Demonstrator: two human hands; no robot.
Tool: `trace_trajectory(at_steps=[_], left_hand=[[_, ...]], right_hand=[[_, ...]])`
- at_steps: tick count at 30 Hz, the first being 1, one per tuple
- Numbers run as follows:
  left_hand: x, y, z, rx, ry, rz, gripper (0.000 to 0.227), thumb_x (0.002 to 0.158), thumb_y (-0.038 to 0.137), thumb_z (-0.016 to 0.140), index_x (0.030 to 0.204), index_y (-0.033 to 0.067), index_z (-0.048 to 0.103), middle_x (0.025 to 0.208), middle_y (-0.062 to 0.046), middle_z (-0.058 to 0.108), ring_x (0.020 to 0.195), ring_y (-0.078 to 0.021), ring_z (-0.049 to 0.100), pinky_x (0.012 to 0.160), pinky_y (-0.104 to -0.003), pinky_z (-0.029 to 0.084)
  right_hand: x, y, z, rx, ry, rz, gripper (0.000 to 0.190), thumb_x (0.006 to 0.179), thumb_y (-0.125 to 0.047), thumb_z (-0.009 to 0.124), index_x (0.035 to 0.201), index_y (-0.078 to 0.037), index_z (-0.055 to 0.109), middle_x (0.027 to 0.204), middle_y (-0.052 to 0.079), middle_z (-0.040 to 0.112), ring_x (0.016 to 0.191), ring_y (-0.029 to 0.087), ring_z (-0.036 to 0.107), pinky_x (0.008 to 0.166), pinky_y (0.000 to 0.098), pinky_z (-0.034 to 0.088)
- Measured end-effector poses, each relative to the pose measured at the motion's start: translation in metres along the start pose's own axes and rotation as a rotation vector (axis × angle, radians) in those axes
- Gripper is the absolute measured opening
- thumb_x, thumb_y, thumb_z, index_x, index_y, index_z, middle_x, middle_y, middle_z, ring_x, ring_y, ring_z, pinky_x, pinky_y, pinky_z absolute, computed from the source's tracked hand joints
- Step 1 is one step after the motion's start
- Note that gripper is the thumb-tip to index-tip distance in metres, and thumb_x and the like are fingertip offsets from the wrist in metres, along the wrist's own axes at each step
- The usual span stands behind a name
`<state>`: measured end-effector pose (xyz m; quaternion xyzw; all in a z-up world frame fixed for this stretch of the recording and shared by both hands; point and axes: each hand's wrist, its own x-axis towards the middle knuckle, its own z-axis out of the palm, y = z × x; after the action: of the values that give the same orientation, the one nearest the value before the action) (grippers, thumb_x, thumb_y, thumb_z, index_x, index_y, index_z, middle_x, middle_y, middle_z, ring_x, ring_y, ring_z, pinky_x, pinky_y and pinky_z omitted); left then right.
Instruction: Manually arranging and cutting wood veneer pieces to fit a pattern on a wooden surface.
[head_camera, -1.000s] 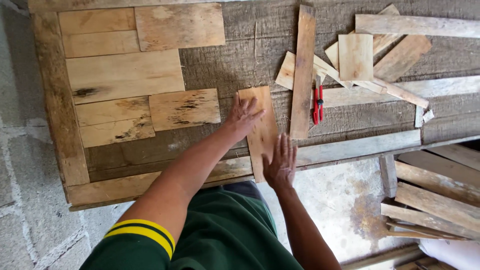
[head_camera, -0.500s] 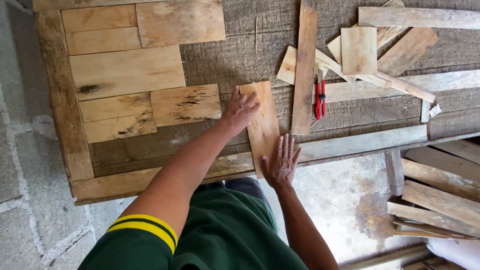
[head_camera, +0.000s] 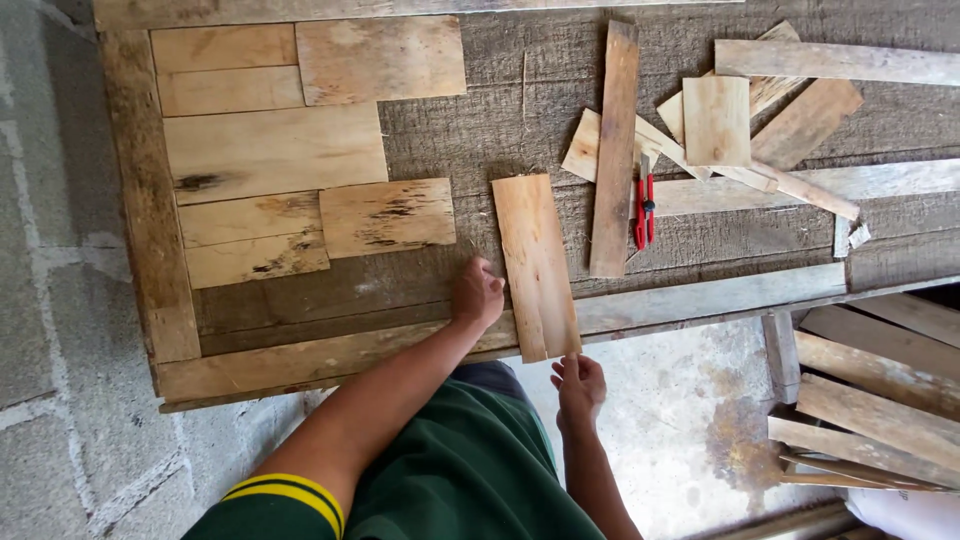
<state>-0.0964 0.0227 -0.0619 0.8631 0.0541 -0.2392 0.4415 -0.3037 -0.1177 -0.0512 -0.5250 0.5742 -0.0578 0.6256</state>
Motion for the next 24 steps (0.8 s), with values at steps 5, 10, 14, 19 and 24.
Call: trace_trajectory(at_steps=[5,10,14,19,24], left_hand=[[0.017,-0.026,0.04,-0.247,-0.043,-0.039,0.043,0.086,0.014,0.077,0.121,-0.0025,0.058,0.093,-0.012,0.076,0.085,-0.0243,0.073,0.078,-0.038,0.057],[0.011,-0.016,0.037,-0.351,-0.109,-0.118,0.054,0.079,0.013,0.084,0.123,-0.0045,0.058,0.093,-0.015,0.076,0.082,-0.0233,0.074,0.071,-0.036,0.059],[-0.004,0.003,0.016,-0.464,-0.241,-0.234,0.056,0.073,0.01,0.091,0.12,-0.0052,0.063,0.103,-0.018,0.076,0.089,-0.0244,0.074,0.077,-0.034,0.06],[-0.034,0.032,-0.014,-0.591,-0.391,-0.298,0.064,0.068,0.002,0.09,0.123,-0.0035,0.058,0.11,-0.02,0.074,0.096,-0.0278,0.075,0.082,-0.039,0.064],[-0.048,0.04,-0.026,-0.63,-0.405,-0.233,0.066,0.068,-0.005,0.087,0.126,-0.0022,0.055,0.114,-0.02,0.074,0.1,-0.0292,0.075,0.083,-0.044,0.065]], right_hand=[[0.006,0.001,0.003,0.078,0.018,0.027,0.022,0.101,-0.024,0.065,0.11,-0.005,0.058,0.092,0.009,0.066,0.081,0.018,0.067,0.068,0.0302,0.057],[0.002,-0.011,-0.005,0.176,0.009,0.088,0.021,0.103,-0.027,0.067,0.104,-0.008,0.059,0.086,0.002,0.062,0.076,0.012,0.06,0.064,0.0278,0.053],[-0.002,-0.022,-0.005,0.357,-0.236,0.008,0.015,0.104,-0.024,0.064,0.101,-0.011,0.058,0.085,0.002,0.064,0.075,0.012,0.061,0.064,0.0271,0.052],[-0.036,-0.06,0.016,0.3,-0.381,0.027,0.013,0.1,-0.021,0.06,0.107,-0.011,0.066,0.086,-0.002,0.065,0.075,0.008,0.059,0.065,0.0252,0.051],[-0.039,-0.072,0.029,0.231,-0.437,0.125,0.02,0.105,-0.03,0.06,0.103,-0.01,0.062,0.079,-0.001,0.06,0.065,0.008,0.05,0.057,0.026,0.043]])
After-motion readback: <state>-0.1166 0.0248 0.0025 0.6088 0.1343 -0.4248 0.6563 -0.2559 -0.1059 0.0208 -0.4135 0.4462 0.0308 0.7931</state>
